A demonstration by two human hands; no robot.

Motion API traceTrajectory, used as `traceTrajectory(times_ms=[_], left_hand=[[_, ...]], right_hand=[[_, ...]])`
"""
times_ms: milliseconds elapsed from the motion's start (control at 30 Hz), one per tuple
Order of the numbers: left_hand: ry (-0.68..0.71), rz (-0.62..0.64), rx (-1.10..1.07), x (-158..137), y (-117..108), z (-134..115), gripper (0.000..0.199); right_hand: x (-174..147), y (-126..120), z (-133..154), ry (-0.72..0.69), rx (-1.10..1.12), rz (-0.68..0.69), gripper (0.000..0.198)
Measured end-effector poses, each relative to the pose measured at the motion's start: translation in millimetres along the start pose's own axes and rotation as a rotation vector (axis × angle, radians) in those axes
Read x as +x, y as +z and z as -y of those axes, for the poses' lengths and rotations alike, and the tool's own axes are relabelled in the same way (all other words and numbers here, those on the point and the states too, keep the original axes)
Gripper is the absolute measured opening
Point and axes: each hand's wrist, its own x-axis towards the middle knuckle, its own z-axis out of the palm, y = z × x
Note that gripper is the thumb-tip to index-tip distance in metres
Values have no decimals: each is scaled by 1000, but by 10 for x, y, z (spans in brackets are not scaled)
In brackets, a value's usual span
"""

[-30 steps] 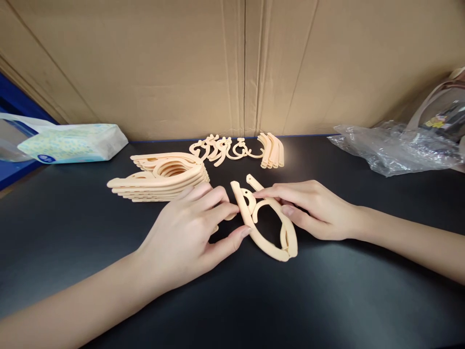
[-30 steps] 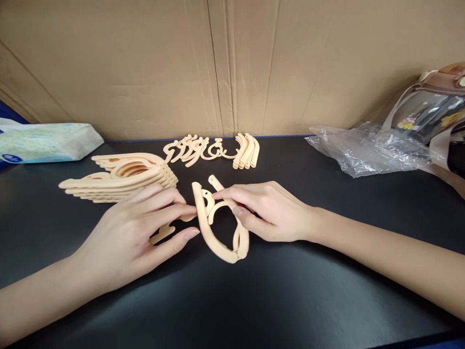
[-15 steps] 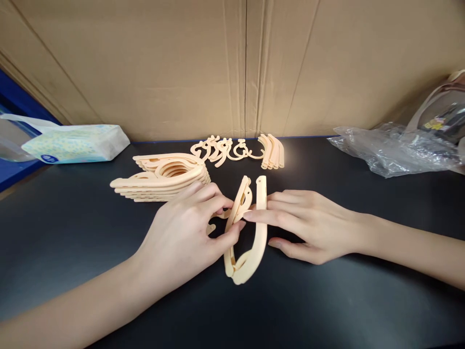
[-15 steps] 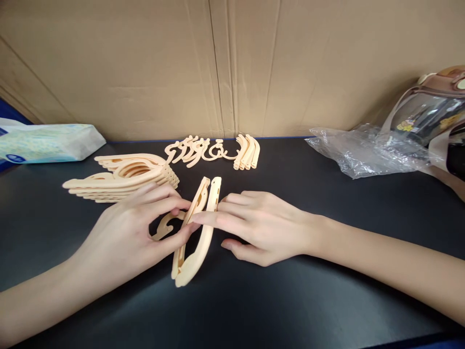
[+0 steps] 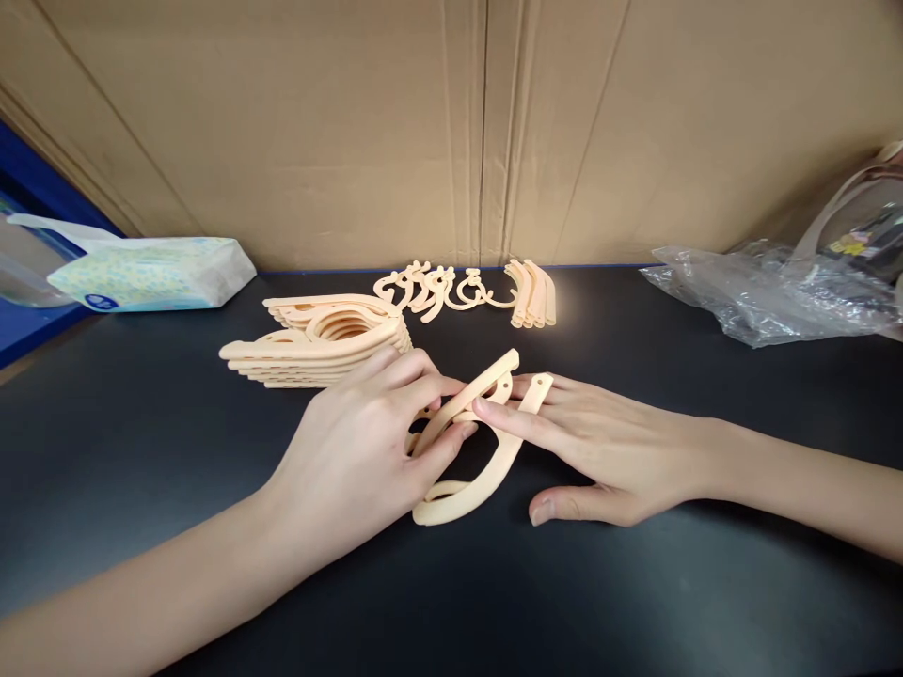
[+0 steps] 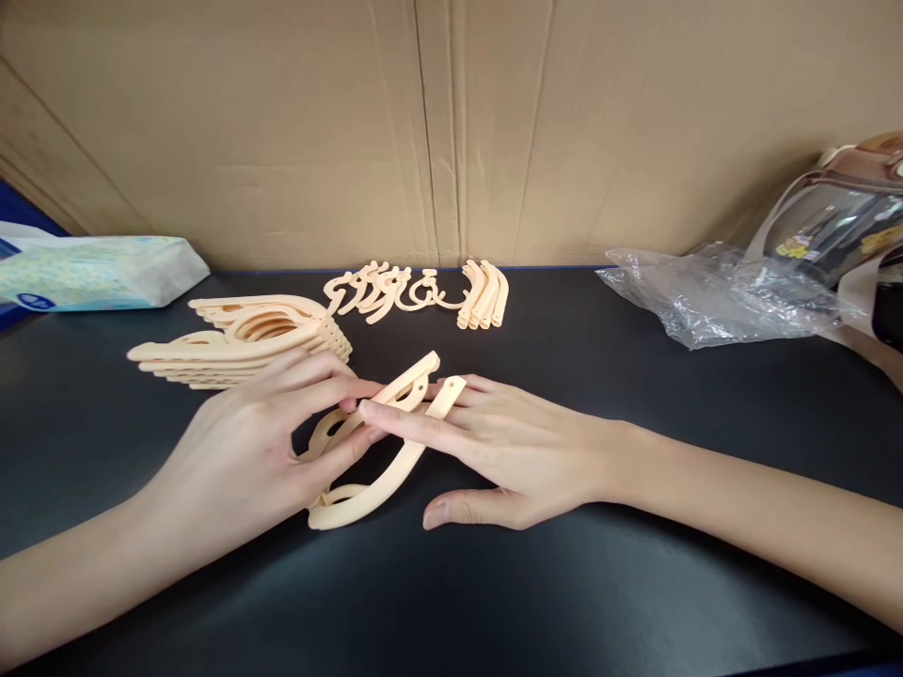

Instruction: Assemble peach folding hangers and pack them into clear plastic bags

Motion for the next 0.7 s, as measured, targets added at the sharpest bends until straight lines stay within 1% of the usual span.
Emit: traceTrajectory(times_ms=[167,267,333,433,500,567,600,700], left_hand=[[-2,-15,7,0,-11,14,17],[-10,7,-9,7,-12,21,17],[-16,27,-30,15,-11,18,18],[-28,24,-51,31,-12,2,19],[-40,10,-53,39,-14,-6,20],[-53,0,-38,43,-13,-5,21],[-60,-3,-25,43,-11,0,21],[-75,3,8,39,-2,23,19]], right_hand=[[7,8,2,-5,-7,-9,82],[37,24,-18,-24,36,-2,88],[56,32,-28,-50,35,-24,90],[61,28,-27,-70,-46,-93,82],[48,20,-18,-34,-137,-161,67],[29,17,-9,47,-228,-237,52],[20,18,-5,94,-267,-270,51],[0,33,-2,196,-317,-315,58]])
